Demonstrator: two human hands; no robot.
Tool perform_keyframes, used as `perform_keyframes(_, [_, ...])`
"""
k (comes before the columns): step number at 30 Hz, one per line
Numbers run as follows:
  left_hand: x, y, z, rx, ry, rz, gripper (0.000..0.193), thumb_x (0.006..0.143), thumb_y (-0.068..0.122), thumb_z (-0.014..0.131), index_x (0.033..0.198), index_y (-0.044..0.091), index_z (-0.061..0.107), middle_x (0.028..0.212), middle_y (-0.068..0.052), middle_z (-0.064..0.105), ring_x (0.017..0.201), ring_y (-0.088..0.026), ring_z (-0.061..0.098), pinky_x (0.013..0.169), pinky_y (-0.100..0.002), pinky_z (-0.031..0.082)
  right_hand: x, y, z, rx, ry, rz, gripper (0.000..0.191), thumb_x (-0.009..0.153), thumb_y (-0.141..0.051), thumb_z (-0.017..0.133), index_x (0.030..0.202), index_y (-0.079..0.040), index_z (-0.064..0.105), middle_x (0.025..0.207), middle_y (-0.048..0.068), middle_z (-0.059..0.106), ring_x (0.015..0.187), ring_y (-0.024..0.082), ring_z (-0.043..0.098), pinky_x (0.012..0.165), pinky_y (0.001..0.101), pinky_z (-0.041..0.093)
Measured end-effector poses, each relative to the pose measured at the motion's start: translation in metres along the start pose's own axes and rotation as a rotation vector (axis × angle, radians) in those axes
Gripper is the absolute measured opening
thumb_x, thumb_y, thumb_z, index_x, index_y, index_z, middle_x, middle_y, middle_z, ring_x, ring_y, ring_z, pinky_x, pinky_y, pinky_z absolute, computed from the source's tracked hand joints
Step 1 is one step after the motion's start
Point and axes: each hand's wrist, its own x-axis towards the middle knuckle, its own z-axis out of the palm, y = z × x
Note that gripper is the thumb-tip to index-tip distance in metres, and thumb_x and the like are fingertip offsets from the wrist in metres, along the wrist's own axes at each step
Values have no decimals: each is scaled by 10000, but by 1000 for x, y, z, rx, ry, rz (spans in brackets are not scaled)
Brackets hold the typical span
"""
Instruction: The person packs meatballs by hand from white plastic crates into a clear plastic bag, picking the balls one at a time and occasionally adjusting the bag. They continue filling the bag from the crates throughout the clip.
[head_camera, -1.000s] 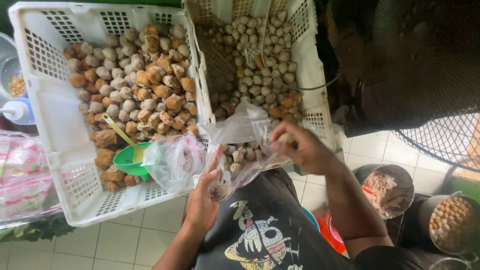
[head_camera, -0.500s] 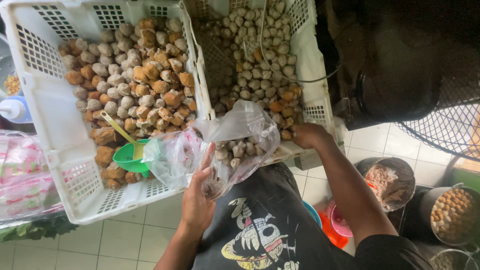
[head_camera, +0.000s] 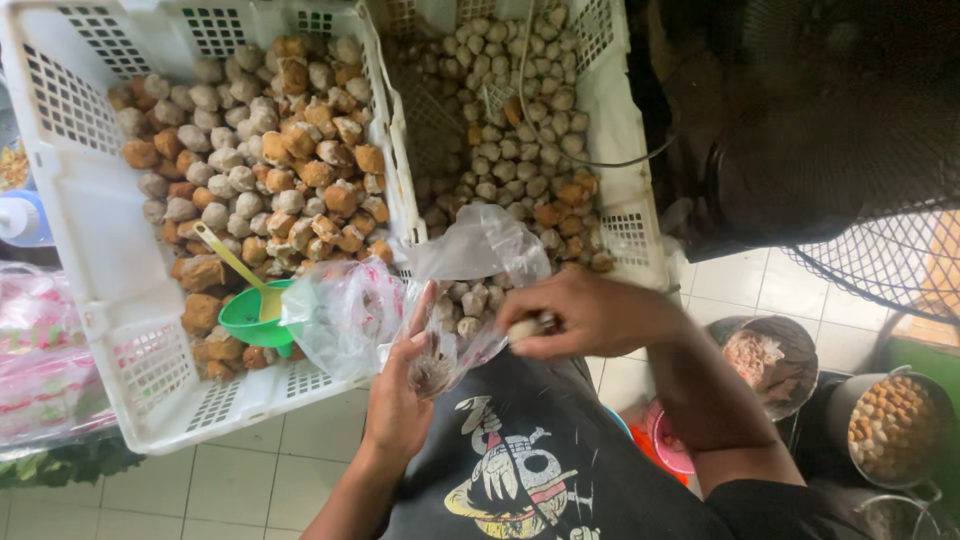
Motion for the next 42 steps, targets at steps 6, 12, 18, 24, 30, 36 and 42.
perform_keyframes(6, [1,4,-3,-24,36,0,704,933,238,429,1588,1,329,1710,-86,287,1572,-245,243,1243,-436,204,16,54,13,307,330,23,229,983,-169,635,1154,-63,745,1050,84,781,890,162,738,732,292,606])
perform_keyframes(12, [1,1,-1,-4,38,27,711,928,250,435,1582,-12,335,1712,-84,288,1581,-233,226,1249,-432,188,25,196,-10,226,626,855,349,957,-101,564,1290,-8,611,1075,183,751,820,235,769,709,434,624])
perform_keyframes(18, [-2,-2,8,3,51,19,702,931,236,417,1583,-9,327,1714,-101,271,1575,-255,228,1240,-442,206,61,262,-2,-256,793,639,718,932,-356,712,1476,-3,405,1306,267,599,1123,443,612,908,541,513])
perform_keyframes(24, [-7,-4,16,27,47,24,692,943,235,396,1586,-9,319,1718,-107,257,1576,-263,226,1236,-451,223,68,271,-12,-388,613,658,743,886,-428,773,1434,-19,482,1106,244,706,1063,430,658,901,507,532])
perform_keyframes(30, [-7,1,18,6,58,8,685,942,246,408,1583,14,337,1710,-82,278,1568,-247,238,1233,-441,225,19,170,-32,72,911,333,414,906,-402,769,1171,-102,662,1069,38,736,776,216,601,642,355,487])
perform_keyframes(36, [0,-13,28,-25,84,16,688,941,254,417,1587,25,359,1690,-86,329,1533,-278,282,1220,-440,239,0,6,18,-35,608,-142,437,947,-370,686,1283,-94,642,951,65,668,795,165,607,677,301,500])
perform_keyframes(42, [0,-7,20,-34,150,67,682,932,249,415,1564,-4,371,1678,-82,347,1555,-246,281,1226,-464,255,10,89,-12,222,799,395,433,1047,-418,504,1263,-104,709,1162,101,793,969,270,783,872,408,607])
